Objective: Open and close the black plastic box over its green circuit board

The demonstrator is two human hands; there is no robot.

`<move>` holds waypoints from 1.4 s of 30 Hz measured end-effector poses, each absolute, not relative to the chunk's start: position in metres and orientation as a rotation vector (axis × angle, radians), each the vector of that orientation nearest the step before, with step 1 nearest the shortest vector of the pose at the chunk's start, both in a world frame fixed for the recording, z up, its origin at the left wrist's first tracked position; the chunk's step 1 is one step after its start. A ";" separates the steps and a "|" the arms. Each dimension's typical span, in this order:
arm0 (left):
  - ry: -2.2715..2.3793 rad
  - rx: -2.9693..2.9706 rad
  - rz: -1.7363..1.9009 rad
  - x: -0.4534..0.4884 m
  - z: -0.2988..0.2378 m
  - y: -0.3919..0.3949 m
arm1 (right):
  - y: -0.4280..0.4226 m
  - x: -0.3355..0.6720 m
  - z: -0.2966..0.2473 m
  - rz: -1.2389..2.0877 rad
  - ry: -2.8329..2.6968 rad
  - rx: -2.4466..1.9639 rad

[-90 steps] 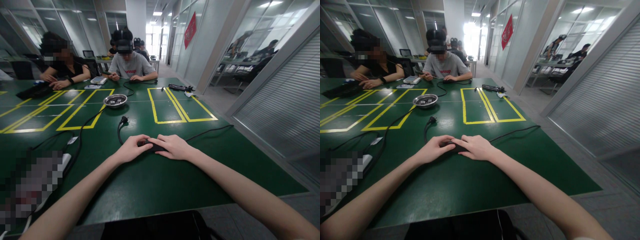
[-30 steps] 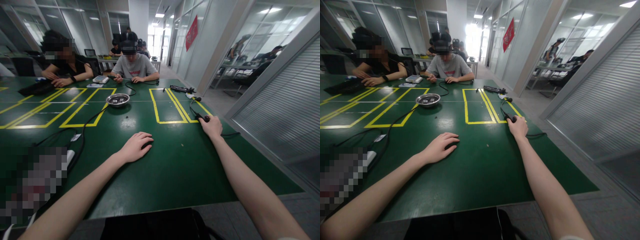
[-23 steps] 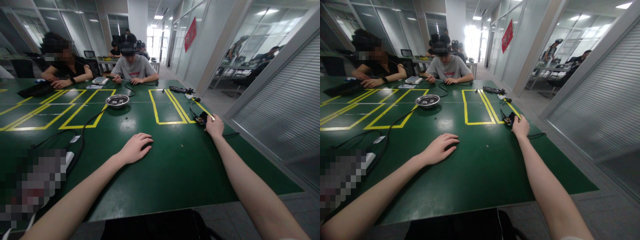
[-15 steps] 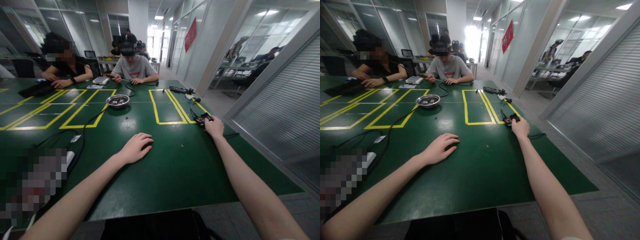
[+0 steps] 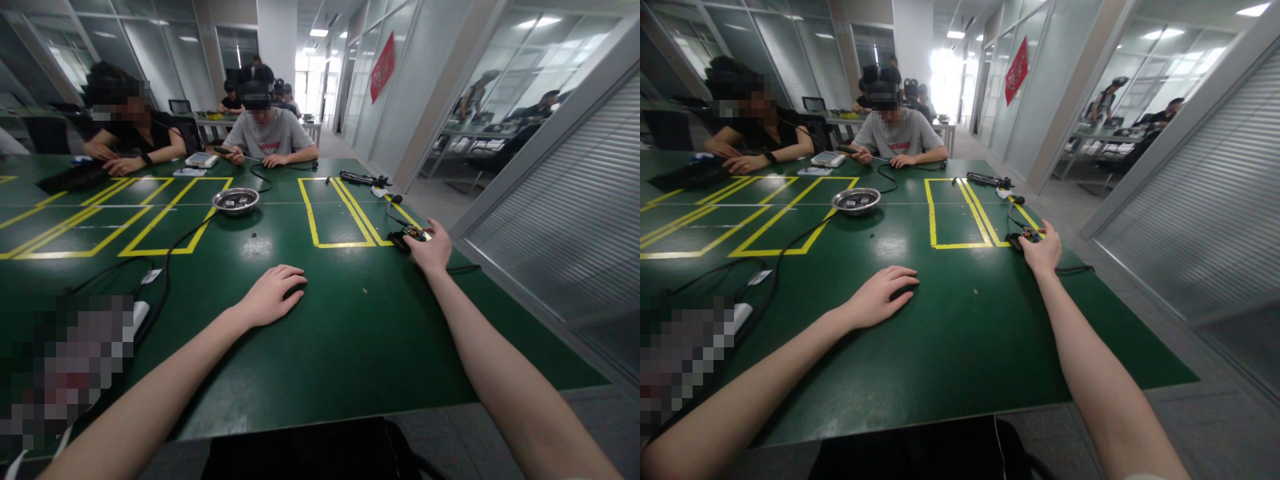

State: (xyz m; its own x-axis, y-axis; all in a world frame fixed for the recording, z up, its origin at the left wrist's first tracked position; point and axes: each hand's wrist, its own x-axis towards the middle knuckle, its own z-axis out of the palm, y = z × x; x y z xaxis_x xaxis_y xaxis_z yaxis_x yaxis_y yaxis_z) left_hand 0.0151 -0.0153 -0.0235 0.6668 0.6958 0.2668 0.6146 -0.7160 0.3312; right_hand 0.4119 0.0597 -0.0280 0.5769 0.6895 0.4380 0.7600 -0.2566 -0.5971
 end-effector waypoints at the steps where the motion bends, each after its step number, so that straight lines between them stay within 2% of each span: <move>1: 1.063 2.669 0.561 0.015 -0.024 -0.015 | 0.059 0.412 -0.028 -0.120 -1.144 -2.029; 6: 1.063 2.672 0.545 0.015 -0.025 -0.014 | 0.060 0.410 -0.033 -0.024 -1.212 -2.239; 12: 1.059 2.724 0.527 0.015 -0.025 -0.014 | 0.060 0.383 -0.035 0.002 -1.558 -2.115; 15: 1.043 2.754 0.553 0.015 -0.023 -0.015 | 0.053 0.355 -0.034 0.139 -1.789 -1.866; 21: 0.935 2.733 0.863 0.018 -0.012 -0.019 | 0.012 0.283 -0.027 0.684 -2.325 -0.926; 24: 0.858 2.710 0.774 0.019 -0.008 -0.021 | -0.010 0.259 -0.022 0.841 -2.411 -0.715; 30: 0.902 2.702 0.660 0.016 -0.009 -0.020 | -0.016 0.258 -0.022 0.716 -2.304 -0.680; 37: 1.062 2.694 0.575 0.015 -0.012 -0.020 | 0.001 0.276 -0.023 0.352 -2.271 -1.055; 42: 1.183 2.662 0.547 0.019 -0.011 -0.022 | 0.017 0.301 -0.021 0.408 -2.376 -1.122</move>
State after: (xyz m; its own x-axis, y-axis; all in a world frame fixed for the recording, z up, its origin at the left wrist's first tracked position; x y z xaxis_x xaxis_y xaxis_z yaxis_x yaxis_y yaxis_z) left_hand 0.0188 -0.0221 -0.0115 0.6162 0.7440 0.2584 0.6788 -0.6681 0.3048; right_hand 0.3012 0.0167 -0.0208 -0.5498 0.7824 0.2924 0.6398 0.6195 -0.4547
